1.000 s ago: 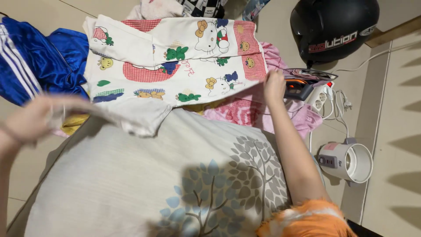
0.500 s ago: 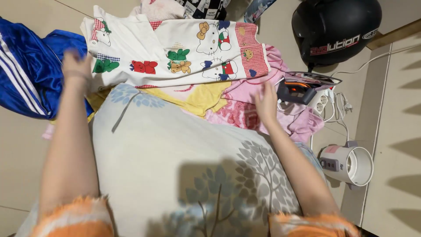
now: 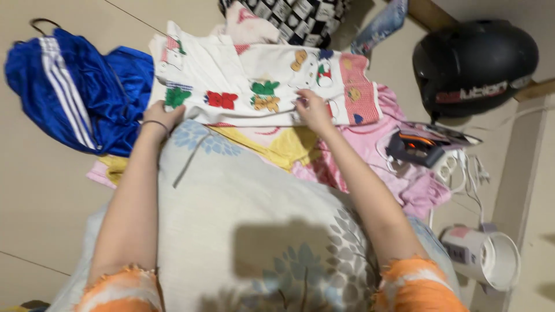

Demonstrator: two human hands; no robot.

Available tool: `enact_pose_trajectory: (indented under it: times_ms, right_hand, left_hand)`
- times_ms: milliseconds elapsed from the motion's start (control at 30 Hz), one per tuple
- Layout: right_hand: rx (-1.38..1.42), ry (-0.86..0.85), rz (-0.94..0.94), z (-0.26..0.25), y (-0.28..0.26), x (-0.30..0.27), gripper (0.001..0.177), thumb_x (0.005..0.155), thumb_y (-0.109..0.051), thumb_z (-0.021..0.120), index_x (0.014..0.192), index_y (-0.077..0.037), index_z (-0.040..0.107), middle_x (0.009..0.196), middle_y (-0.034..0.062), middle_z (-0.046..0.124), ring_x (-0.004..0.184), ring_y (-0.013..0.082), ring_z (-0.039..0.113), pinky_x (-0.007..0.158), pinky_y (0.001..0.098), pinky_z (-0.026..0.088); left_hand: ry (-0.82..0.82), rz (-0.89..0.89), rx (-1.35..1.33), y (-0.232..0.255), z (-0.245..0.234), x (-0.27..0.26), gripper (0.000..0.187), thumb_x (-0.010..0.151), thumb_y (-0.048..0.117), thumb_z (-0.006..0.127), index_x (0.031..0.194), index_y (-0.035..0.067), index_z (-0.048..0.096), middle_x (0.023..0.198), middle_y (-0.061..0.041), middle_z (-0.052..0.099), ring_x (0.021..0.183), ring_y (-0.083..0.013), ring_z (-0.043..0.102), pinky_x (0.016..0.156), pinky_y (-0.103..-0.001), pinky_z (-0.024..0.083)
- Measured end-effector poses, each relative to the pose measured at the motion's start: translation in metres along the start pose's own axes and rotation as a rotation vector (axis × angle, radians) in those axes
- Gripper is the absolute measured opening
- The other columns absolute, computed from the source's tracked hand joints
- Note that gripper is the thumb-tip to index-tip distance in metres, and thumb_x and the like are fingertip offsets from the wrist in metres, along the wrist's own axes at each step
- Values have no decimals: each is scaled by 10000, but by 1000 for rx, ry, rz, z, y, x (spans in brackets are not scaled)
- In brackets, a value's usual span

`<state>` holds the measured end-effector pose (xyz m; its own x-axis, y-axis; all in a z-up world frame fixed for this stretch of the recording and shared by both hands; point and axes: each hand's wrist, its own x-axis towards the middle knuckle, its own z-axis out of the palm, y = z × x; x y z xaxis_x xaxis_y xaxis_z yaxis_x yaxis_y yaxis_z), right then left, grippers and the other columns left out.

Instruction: The person irons a white shirt with cartoon graphics and blue athletic shorts on a floor mat using an electric iron.

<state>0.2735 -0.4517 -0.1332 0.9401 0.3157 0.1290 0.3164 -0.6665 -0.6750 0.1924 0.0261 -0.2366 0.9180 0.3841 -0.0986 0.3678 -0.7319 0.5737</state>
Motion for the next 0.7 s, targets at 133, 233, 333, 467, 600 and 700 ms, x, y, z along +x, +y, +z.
enact_pose_trajectory:
  times_ms: [133,233,333,467,600,700]
  right_hand:
    - [181,-13,59,117,-38,90,517,887,-259,758,1317,-6,619,1108,145,734,974,249,728,888,353,577]
    - [31,118,91,180,-61,129,739,800,-374,856,1334,43,563,1200,229,657,1070,344,658,948,414,531]
    - [-146,251,236,196,-91,139,847,705,-417,900,1324,43,549,1259,282,594,1155,426,572,972,484,468]
    - [-139,135,355,186,-127,140,719,715,-339,869,1289,5,605,1196,227,670,1121,370,628,946,489,480]
    - [537,9,489,187,-127,142,424,798,-208,774,1142,32,708,1053,162,769,915,242,728,803,383,591]
    - [1003,-32,316,183,-105,163,276,930,-157,744,1119,39,704,1040,122,759,907,162,707,813,304,585]
  left_hand:
    - [-206,-121,-334,-3,-12,-7,659,809,489,790,1196,-38,711,1077,-250,743,970,-345,718,843,-413,552]
    - [-356,-144,-406,-21,-19,-8,621,822,431,808,1179,-57,670,985,-159,753,851,-232,718,758,-359,565]
    - [-486,-171,-426,-37,-25,-5,491,897,388,782,1086,-54,680,845,-90,675,688,-168,597,620,-342,479]
    - [-679,-109,-533,-37,-51,-4,343,988,311,717,922,-26,695,678,-32,550,560,-119,445,497,-316,349]
    - [-780,-274,-514,-35,-57,0,243,943,278,683,955,40,732,715,0,654,564,-119,534,521,-303,464]
    - [-762,-279,-370,-47,-27,12,279,924,277,707,983,6,734,755,-81,671,577,-171,559,533,-342,468]
